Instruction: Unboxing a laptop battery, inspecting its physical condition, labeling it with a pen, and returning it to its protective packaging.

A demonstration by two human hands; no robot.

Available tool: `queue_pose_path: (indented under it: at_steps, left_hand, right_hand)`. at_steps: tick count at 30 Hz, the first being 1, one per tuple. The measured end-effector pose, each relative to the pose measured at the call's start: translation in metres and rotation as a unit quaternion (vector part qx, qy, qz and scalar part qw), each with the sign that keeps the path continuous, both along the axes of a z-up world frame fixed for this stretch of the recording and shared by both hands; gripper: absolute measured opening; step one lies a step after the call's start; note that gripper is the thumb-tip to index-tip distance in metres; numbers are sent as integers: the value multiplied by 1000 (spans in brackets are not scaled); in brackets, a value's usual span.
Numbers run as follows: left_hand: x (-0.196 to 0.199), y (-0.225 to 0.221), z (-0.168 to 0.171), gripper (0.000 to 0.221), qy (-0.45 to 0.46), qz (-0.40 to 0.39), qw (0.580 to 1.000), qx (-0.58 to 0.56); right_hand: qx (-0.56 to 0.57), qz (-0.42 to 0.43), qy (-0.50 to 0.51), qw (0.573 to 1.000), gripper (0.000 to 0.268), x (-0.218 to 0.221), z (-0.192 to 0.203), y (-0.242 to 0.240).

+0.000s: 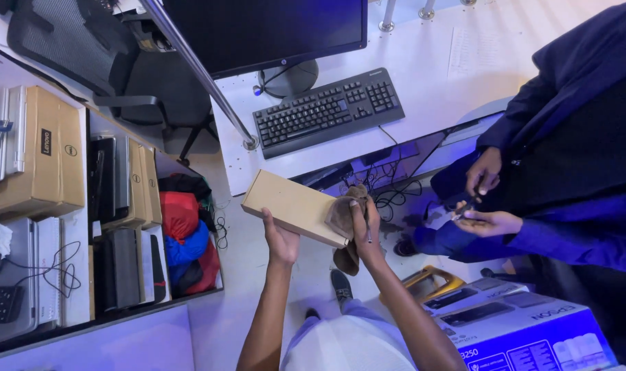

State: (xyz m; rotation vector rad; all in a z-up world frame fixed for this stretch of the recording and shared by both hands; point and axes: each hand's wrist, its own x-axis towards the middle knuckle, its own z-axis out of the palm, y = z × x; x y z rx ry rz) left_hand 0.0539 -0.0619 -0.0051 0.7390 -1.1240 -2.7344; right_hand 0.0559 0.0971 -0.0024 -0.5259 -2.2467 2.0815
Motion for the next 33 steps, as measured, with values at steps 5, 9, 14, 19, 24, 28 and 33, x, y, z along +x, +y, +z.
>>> queue_pose_path:
  at_steps: [5,9,14,19,24,28,33]
  left_hand:
    - [35,-27,-31,82,2,-55,997,50]
    - [67,-44,-51,71,16,-10,997,78]
    - [102,-76,-73,64,24,37,992,117]
    - [157,-121,-82,65,59,44,995,69]
    - [229,-201,-68,90,44,84,985,144]
    - [316,-279,-73,110,260,82,932,237]
    - [403,-340,-109,70,3,109,989,-96]
  right_hand:
    - [3,-7,52,999,36,15,-31,-9]
    - [-198,-114,41,973,33,47,-43,-40]
    - [-237,-111,-3,965,43,103,-11,-86]
    - [-57,12,-33,998,81,134,6,-122]
    - [-4,154,18,988,68,158,7,-167]
    - [50,247,99,963,43,181,-40,-204]
    - [62,397,194,895,36,216,-47,-235]
